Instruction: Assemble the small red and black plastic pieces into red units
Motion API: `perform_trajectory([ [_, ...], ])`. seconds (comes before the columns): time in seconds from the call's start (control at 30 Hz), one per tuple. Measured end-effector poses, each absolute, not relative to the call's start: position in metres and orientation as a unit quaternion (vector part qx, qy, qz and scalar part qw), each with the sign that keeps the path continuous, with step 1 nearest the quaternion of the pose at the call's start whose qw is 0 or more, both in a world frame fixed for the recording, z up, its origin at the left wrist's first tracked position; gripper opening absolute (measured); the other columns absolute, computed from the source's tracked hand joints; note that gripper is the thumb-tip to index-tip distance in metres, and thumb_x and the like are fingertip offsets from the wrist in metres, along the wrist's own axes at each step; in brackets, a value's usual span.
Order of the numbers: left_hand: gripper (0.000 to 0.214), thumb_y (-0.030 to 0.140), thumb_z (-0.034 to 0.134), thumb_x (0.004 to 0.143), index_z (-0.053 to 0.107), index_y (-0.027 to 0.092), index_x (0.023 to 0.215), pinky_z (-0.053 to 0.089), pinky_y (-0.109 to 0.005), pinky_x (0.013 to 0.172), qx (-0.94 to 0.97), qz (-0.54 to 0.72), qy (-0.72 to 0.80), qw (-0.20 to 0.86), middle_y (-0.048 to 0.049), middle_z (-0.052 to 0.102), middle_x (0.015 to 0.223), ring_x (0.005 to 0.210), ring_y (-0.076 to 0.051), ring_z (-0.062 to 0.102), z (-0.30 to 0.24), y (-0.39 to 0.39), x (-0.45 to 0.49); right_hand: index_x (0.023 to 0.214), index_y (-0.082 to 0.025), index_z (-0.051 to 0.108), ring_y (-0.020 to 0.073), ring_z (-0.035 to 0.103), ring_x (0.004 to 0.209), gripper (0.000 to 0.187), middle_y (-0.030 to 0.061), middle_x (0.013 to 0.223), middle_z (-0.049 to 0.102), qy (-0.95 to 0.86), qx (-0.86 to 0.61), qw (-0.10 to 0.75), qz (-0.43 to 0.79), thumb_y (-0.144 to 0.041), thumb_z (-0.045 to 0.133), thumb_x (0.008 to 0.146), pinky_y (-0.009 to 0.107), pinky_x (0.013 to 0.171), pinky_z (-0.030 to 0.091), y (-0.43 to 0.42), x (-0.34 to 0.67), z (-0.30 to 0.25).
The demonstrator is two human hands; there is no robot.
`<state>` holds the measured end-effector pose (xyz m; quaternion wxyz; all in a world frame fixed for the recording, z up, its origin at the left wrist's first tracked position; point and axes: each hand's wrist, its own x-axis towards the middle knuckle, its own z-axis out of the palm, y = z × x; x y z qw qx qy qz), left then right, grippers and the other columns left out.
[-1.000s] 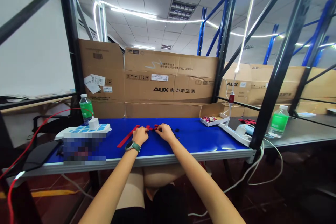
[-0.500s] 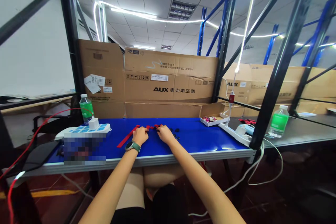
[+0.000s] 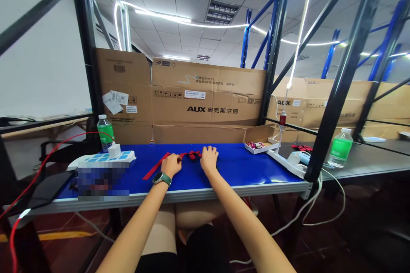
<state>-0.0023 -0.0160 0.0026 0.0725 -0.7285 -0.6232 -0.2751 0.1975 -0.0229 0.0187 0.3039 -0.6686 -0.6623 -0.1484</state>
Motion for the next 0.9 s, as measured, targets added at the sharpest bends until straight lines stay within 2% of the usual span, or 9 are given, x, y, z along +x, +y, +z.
perform_trajectory([
  [0.13,0.027,0.039,0.059,0.087,0.074,0.019,0.097,0.050,-0.036,0.083,-0.687,-0.259,-0.672,0.091,-0.0140,0.069,0.109,0.100,-0.029,0.067,0.007,-0.023,0.001,0.116,-0.009,0.068,0.0367,0.050,0.118,0.035,0.0281,0.124,0.058,-0.561,-0.772,0.273,-0.121,-0.011,0.043,0.092,0.050,0.093,0.035,-0.018,0.219,0.015],
  [0.23,0.029,0.038,0.057,0.088,0.074,0.016,0.097,0.050,-0.038,0.083,-0.661,-0.246,-0.701,0.108,-0.0182,0.067,0.114,0.102,-0.032,0.066,0.011,-0.029,0.003,0.111,-0.008,0.071,0.0343,0.055,0.111,0.036,0.0279,0.117,0.061,-0.549,-0.789,0.257,-0.102,-0.008,0.039,0.093,0.044,0.088,0.039,-0.013,0.229,0.012],
  [0.37,0.027,0.032,0.055,0.087,0.075,0.015,0.096,0.050,-0.038,0.082,-0.653,-0.235,-0.713,0.102,-0.0200,0.066,0.115,0.103,-0.032,0.066,0.012,-0.030,0.004,0.112,-0.006,0.069,0.0313,0.061,0.105,0.035,0.0285,0.116,0.061,-0.537,-0.785,0.289,-0.105,-0.005,0.042,0.091,0.037,0.081,0.044,-0.007,0.235,0.013],
  [0.47,0.028,0.028,0.052,0.087,0.075,0.014,0.096,0.050,-0.038,0.082,-0.655,-0.225,-0.716,0.088,-0.0204,0.066,0.114,0.102,-0.032,0.066,0.011,-0.029,0.003,0.112,-0.011,0.069,0.0248,0.065,0.094,0.034,0.0217,0.109,0.067,-0.567,-0.747,0.341,-0.063,-0.002,0.048,0.086,0.031,0.078,0.046,-0.002,0.239,0.014],
  [0.63,0.039,0.032,0.051,0.088,0.069,0.007,0.113,0.049,-0.041,0.083,-0.623,-0.229,-0.740,0.111,-0.0247,0.064,0.115,0.103,-0.036,0.064,0.012,-0.033,0.006,0.094,-0.020,0.073,0.0183,0.069,0.084,0.022,0.0056,0.089,0.074,-0.639,-0.591,0.492,0.026,-0.008,0.059,0.082,0.024,0.075,0.048,0.011,0.239,0.016],
  [0.73,0.040,0.033,0.051,0.088,0.069,0.006,0.112,0.048,-0.042,0.085,-0.616,-0.218,-0.747,0.124,-0.0259,0.063,0.116,0.106,-0.037,0.063,0.013,-0.034,0.010,0.087,-0.021,0.072,0.0179,0.069,0.081,0.016,0.0033,0.084,0.074,-0.652,-0.537,0.535,0.035,-0.011,0.061,0.080,0.024,0.074,0.049,0.016,0.235,0.015],
  [0.9,0.036,0.030,0.054,0.087,0.068,0.005,0.108,0.049,-0.042,0.084,-0.617,-0.207,-0.753,0.102,-0.0255,0.063,0.115,0.105,-0.038,0.064,0.014,-0.033,0.010,0.083,-0.021,0.068,0.0177,0.067,0.081,0.012,0.0036,0.086,0.074,-0.663,-0.511,0.547,0.020,-0.013,0.060,0.081,0.025,0.076,0.048,0.018,0.233,0.015],
])
